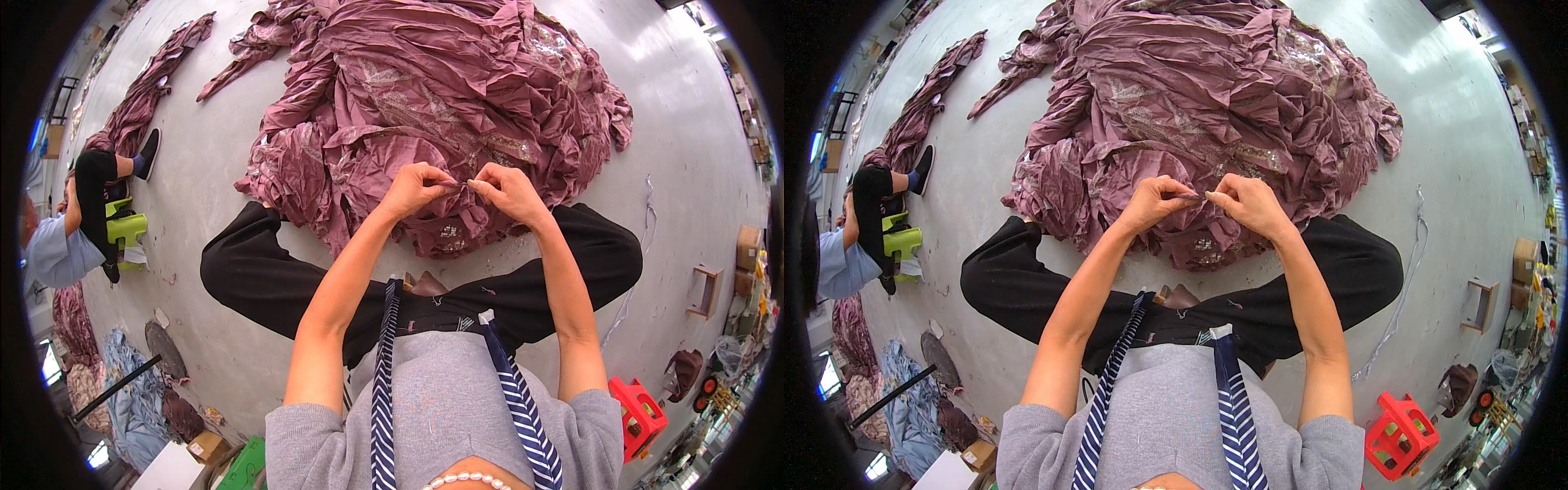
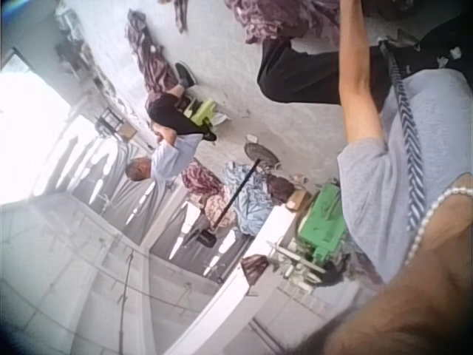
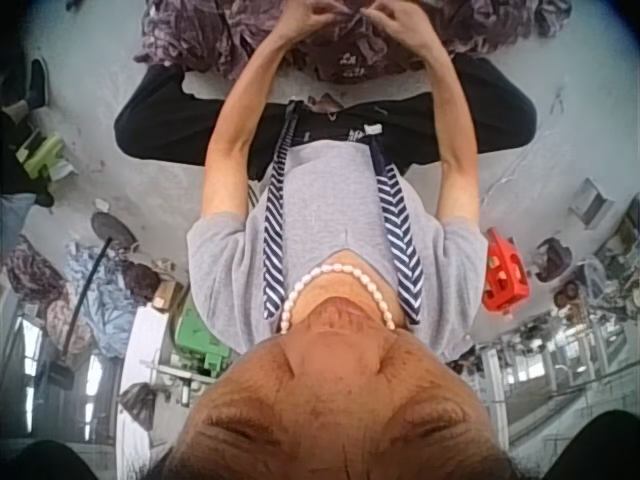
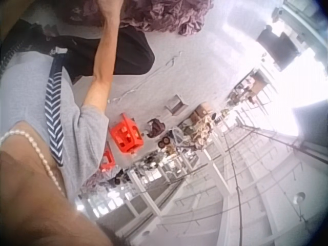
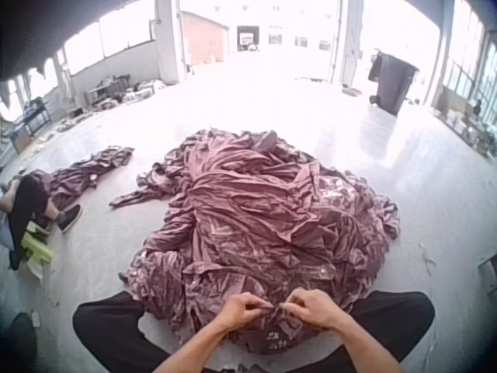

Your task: The person sits on the floor and uses scissors to cut a large pile of mauve fabric into smaller pieces. They repeatedly pick up sections, cut them, and place the cut pieces back onto the pile.

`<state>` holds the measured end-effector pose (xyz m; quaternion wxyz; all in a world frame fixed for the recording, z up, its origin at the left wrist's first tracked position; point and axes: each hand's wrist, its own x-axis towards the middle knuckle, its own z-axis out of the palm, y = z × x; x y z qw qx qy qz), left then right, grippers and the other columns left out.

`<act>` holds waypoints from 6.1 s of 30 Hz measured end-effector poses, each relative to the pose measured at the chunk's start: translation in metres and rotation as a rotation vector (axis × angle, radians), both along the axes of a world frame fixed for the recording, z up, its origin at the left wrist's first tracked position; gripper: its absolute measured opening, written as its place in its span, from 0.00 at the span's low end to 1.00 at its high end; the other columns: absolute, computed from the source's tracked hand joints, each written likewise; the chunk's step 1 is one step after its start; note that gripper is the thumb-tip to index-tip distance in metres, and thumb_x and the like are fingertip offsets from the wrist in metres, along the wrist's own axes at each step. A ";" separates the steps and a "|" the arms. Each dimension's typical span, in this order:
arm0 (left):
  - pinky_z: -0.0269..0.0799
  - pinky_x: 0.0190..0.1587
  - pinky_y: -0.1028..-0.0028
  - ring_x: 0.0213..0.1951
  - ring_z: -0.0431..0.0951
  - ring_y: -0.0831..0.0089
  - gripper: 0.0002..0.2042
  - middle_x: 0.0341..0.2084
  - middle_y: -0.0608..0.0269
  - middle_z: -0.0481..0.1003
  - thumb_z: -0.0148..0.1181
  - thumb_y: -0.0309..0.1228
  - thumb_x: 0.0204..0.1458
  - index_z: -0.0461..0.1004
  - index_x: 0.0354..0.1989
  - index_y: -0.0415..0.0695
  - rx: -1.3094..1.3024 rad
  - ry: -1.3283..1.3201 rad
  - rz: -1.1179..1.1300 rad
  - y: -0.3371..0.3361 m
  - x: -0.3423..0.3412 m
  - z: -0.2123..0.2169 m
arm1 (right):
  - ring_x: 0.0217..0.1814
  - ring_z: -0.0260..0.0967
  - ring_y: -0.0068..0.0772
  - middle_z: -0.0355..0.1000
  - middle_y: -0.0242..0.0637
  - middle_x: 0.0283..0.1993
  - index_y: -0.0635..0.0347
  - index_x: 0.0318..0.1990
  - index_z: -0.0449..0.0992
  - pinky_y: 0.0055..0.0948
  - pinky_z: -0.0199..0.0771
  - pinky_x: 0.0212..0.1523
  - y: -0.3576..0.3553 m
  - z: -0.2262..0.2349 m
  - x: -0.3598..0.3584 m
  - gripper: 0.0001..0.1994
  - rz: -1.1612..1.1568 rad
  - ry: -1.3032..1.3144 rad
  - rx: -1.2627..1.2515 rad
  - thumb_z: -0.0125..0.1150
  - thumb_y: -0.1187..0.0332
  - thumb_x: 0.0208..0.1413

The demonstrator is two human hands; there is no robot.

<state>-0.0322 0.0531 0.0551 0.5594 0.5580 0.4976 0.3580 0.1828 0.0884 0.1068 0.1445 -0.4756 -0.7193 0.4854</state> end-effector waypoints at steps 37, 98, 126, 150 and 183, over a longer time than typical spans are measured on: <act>0.71 0.32 0.65 0.28 0.77 0.60 0.07 0.24 0.56 0.77 0.62 0.32 0.38 0.79 0.28 0.47 0.335 0.378 -0.395 -0.095 0.069 -0.041 | 0.16 0.52 0.09 0.66 0.26 0.22 0.61 0.35 0.69 0.10 0.48 0.16 -0.003 0.015 0.018 0.10 -0.466 0.635 0.056 0.54 0.63 0.59; 0.58 0.53 0.49 0.60 0.57 0.62 0.20 0.49 0.55 0.68 0.54 0.45 0.45 0.72 0.42 0.46 -0.503 0.962 0.687 -0.150 -0.148 0.176 | 0.22 0.68 0.30 0.72 0.38 0.22 0.56 0.36 0.73 0.29 0.68 0.24 0.068 0.223 -0.120 0.11 0.090 0.007 -0.221 0.51 0.59 0.58; 0.74 0.30 0.62 0.36 0.77 0.62 0.23 0.34 0.53 0.75 0.51 0.50 0.52 0.68 0.46 0.42 -1.023 -0.312 1.183 -0.316 -0.293 0.193 | 0.37 0.72 0.44 0.74 0.45 0.33 0.65 0.40 0.76 0.40 0.66 0.41 0.120 0.269 -0.266 0.34 0.231 -0.619 -0.332 0.34 0.40 0.58; 0.73 0.31 0.64 0.30 0.75 0.68 0.14 0.30 0.60 0.76 0.52 0.43 0.53 0.74 0.41 0.49 -1.079 -0.288 1.164 0.107 -0.793 0.319 | 0.26 0.73 0.25 0.75 0.38 0.32 0.62 0.41 0.74 0.24 0.70 0.25 0.538 0.286 -0.827 0.16 0.383 -0.082 -0.759 0.50 0.57 0.58; 0.69 0.17 0.69 0.19 0.74 0.70 0.12 0.19 0.60 0.74 0.54 0.40 0.51 0.74 0.30 0.43 -0.618 -0.073 1.575 0.823 -1.532 0.347 | 0.18 0.71 0.33 0.73 0.40 0.25 0.66 0.36 0.70 0.28 0.70 0.14 1.383 0.286 -1.588 0.12 0.131 0.000 -0.145 0.47 0.64 0.57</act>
